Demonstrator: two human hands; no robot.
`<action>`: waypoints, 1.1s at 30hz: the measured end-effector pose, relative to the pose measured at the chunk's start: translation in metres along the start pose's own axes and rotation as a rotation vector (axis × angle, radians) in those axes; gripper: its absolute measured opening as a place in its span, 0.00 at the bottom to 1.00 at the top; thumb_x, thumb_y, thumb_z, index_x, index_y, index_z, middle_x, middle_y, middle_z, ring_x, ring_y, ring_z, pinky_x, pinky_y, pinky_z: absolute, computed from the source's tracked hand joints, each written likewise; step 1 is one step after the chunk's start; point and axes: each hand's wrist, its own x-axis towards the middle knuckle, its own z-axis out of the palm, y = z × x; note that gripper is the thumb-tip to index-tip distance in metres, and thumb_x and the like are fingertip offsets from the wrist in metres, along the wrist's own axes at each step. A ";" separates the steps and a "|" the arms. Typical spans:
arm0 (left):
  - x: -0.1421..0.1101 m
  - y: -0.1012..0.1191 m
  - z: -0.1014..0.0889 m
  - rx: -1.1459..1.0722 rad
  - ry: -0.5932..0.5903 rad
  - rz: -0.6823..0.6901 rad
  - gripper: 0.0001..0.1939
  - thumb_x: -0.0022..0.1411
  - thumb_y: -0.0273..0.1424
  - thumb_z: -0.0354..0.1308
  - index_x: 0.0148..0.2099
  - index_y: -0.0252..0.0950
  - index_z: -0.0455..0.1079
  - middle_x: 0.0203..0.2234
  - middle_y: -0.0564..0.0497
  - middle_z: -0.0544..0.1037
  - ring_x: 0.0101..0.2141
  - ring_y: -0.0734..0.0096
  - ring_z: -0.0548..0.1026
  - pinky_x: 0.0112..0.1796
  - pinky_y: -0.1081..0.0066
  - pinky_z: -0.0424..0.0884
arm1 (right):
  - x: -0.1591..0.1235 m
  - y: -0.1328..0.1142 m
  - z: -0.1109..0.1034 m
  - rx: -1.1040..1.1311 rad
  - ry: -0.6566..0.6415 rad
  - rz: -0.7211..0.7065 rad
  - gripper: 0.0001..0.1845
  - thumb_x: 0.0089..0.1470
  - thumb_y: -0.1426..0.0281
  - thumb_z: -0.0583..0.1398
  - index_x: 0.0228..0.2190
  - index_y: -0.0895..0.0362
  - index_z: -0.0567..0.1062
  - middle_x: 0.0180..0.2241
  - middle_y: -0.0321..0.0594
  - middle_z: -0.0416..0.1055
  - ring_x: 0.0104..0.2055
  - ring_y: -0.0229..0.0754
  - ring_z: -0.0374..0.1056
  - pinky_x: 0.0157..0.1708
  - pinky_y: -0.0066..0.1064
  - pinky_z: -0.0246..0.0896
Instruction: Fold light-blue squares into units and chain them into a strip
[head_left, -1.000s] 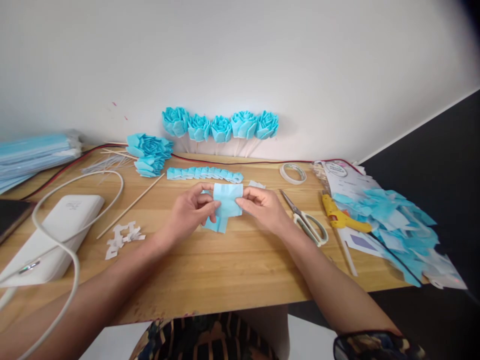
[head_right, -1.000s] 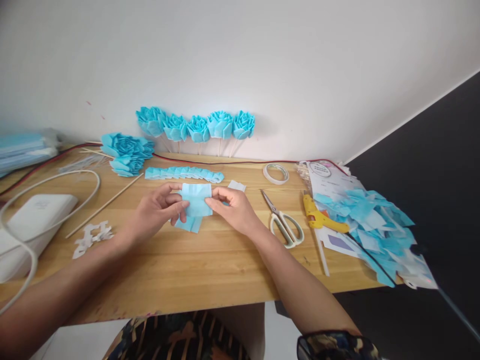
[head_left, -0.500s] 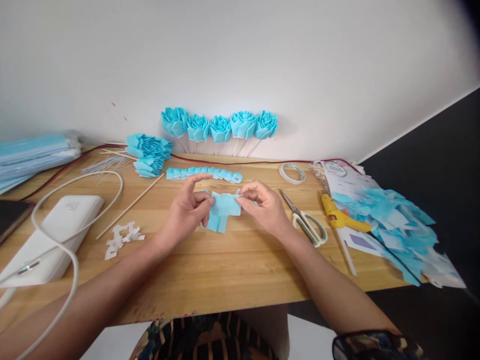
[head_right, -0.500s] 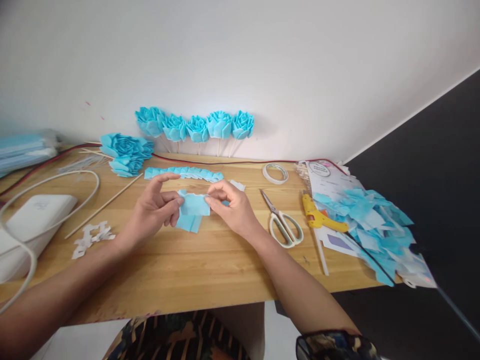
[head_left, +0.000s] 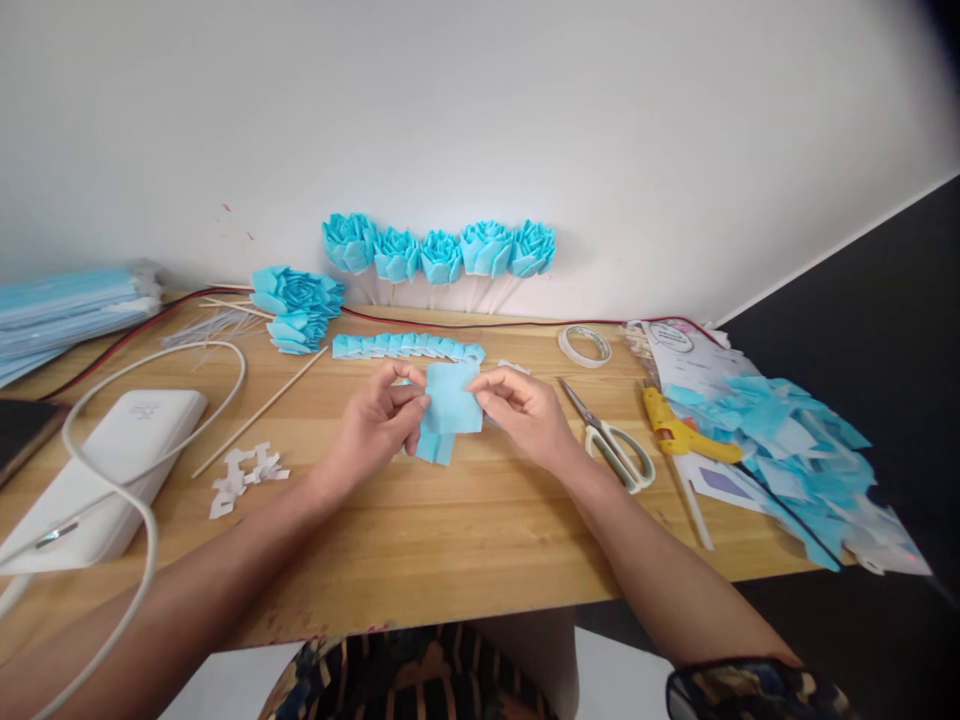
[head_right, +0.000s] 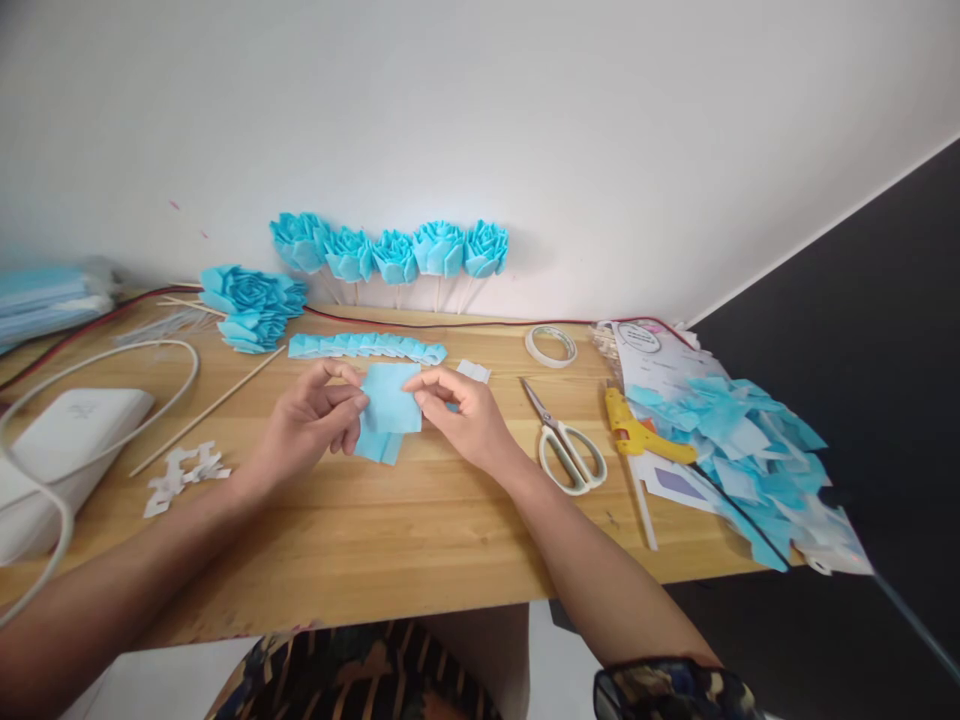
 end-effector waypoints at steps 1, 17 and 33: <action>0.000 0.000 0.000 0.017 -0.009 -0.001 0.07 0.62 0.31 0.53 0.42 0.37 0.59 0.13 0.62 0.67 0.14 0.80 0.64 0.17 0.80 0.58 | 0.000 0.001 0.000 -0.016 -0.002 0.000 0.06 0.56 0.68 0.57 0.34 0.55 0.74 0.23 0.32 0.67 0.26 0.34 0.64 0.28 0.26 0.59; 0.000 -0.002 0.001 0.197 0.174 -0.033 0.15 0.53 0.30 0.62 0.45 0.34 0.76 0.20 0.54 0.75 0.20 0.77 0.70 0.21 0.76 0.65 | 0.002 0.001 0.003 -0.157 0.069 -0.047 0.08 0.50 0.66 0.63 0.35 0.54 0.77 0.26 0.34 0.68 0.30 0.36 0.65 0.33 0.29 0.62; 0.000 -0.004 0.002 0.298 0.222 0.052 0.06 0.54 0.32 0.61 0.34 0.35 0.77 0.23 0.51 0.77 0.23 0.74 0.71 0.24 0.75 0.66 | 0.002 -0.002 0.003 -0.337 0.114 -0.275 0.05 0.55 0.69 0.60 0.32 0.52 0.78 0.31 0.38 0.73 0.36 0.41 0.68 0.39 0.34 0.62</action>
